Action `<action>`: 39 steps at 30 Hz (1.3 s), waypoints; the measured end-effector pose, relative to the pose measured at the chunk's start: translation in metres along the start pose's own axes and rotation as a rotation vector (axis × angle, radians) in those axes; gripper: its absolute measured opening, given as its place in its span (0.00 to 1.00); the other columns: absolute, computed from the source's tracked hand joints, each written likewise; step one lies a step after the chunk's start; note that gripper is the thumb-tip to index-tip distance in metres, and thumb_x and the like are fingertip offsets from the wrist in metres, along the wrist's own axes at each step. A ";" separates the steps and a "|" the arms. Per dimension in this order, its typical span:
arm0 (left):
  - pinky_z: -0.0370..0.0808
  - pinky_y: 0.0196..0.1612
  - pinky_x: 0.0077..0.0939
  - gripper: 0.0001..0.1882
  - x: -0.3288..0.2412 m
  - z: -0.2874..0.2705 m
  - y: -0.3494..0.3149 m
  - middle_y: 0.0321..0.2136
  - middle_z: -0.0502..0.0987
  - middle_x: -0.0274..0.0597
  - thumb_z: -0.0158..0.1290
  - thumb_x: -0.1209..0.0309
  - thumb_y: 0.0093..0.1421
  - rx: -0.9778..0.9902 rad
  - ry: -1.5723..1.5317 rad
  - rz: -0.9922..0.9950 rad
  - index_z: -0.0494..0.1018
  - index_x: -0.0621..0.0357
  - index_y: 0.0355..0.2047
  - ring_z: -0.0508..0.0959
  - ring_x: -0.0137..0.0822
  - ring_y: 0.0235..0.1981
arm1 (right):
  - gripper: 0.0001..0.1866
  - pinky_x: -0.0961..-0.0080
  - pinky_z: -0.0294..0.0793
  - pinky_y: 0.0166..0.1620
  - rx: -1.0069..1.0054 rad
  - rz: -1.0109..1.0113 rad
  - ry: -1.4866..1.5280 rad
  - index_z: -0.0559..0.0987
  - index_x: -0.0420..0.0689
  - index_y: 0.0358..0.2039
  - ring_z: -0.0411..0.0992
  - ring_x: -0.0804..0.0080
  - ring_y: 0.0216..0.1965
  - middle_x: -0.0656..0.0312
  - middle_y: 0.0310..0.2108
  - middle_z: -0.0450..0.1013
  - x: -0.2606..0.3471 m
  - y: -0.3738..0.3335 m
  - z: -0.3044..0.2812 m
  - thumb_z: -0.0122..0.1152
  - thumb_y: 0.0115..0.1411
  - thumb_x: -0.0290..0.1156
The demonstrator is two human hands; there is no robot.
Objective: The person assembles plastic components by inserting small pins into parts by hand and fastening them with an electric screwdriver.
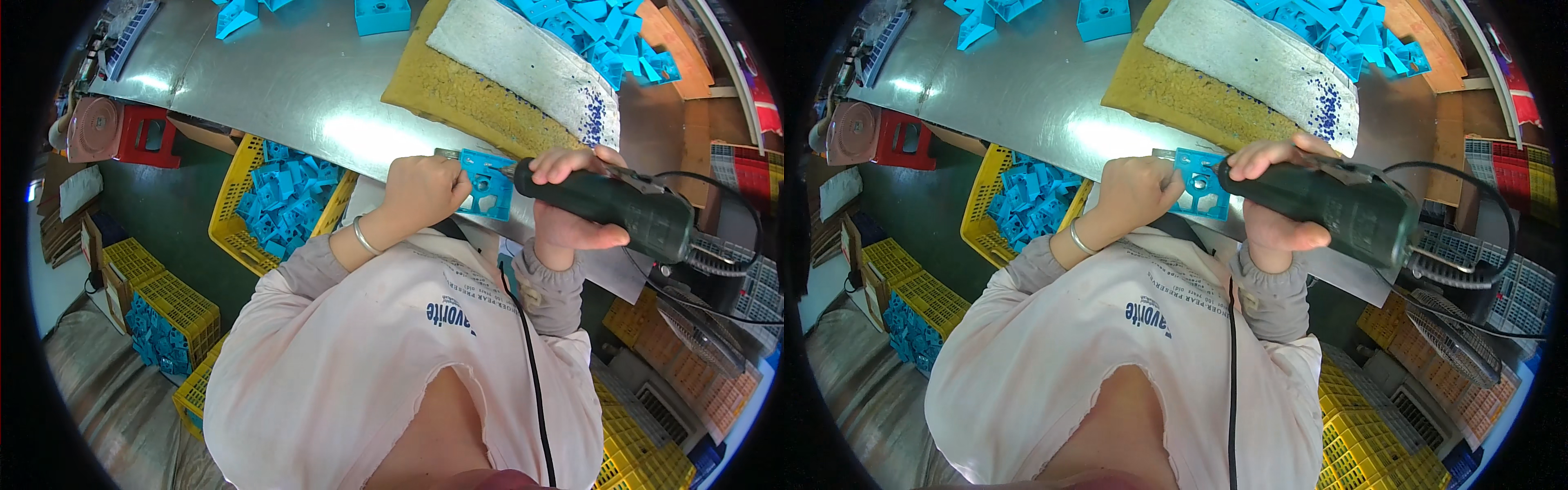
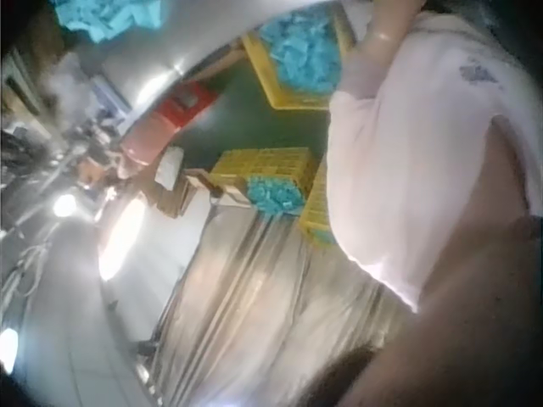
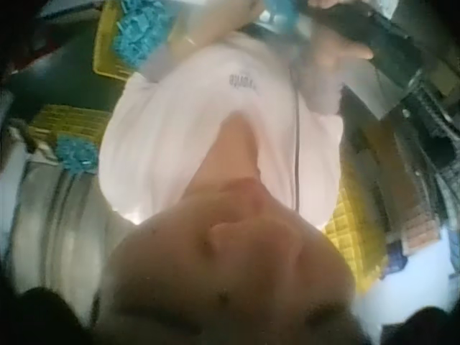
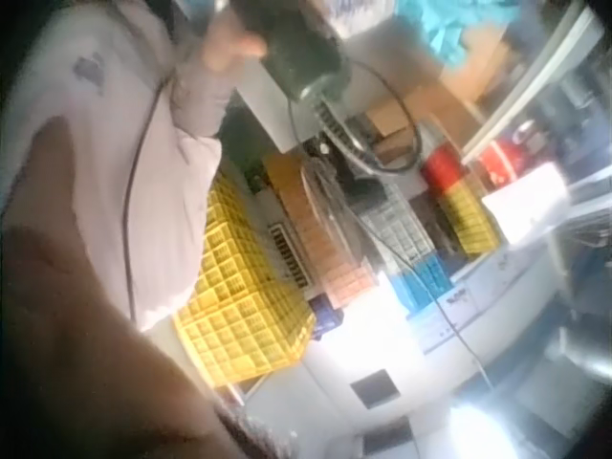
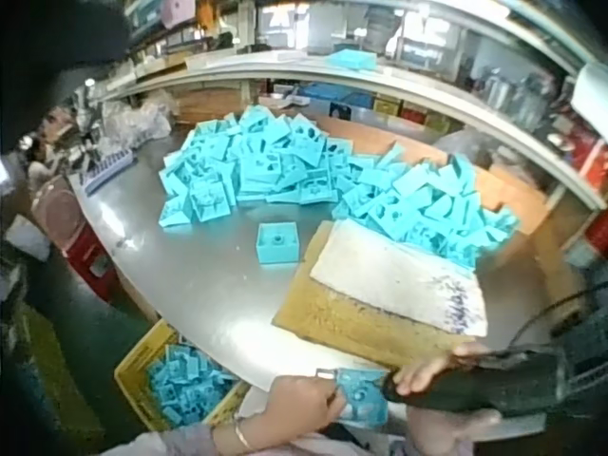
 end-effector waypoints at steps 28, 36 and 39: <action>0.65 0.52 0.37 0.39 0.021 -0.006 0.005 0.41 0.72 0.45 0.67 0.54 0.35 0.083 -0.274 0.179 0.68 0.58 0.47 0.72 0.45 0.45 | 0.52 0.66 0.71 0.33 0.065 0.140 -0.062 0.61 0.40 0.53 0.69 0.66 0.24 0.57 0.26 0.70 -0.028 0.001 0.014 0.41 0.48 0.79; 0.65 0.52 0.36 0.38 0.023 -0.003 0.004 0.40 0.73 0.43 0.67 0.53 0.36 0.071 -0.298 0.159 0.69 0.56 0.47 0.72 0.45 0.44 | 0.54 0.66 0.73 0.36 0.078 0.180 0.016 0.60 0.40 0.54 0.70 0.64 0.27 0.54 0.27 0.70 -0.030 0.002 0.017 0.50 0.44 0.77; 0.63 0.53 0.37 0.39 0.024 -0.004 0.004 0.40 0.73 0.42 0.66 0.50 0.37 0.088 -0.282 0.154 0.68 0.56 0.47 0.72 0.42 0.45 | 0.51 0.65 0.70 0.32 0.111 0.129 -0.016 0.62 0.40 0.54 0.68 0.64 0.24 0.55 0.26 0.69 -0.028 0.006 0.020 0.41 0.49 0.78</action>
Point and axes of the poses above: each hand's wrist, its own y-axis towards the middle knuckle, its own z-axis out of the palm, x = y × z, the point moved 1 cm from there along y, towards the middle knuckle
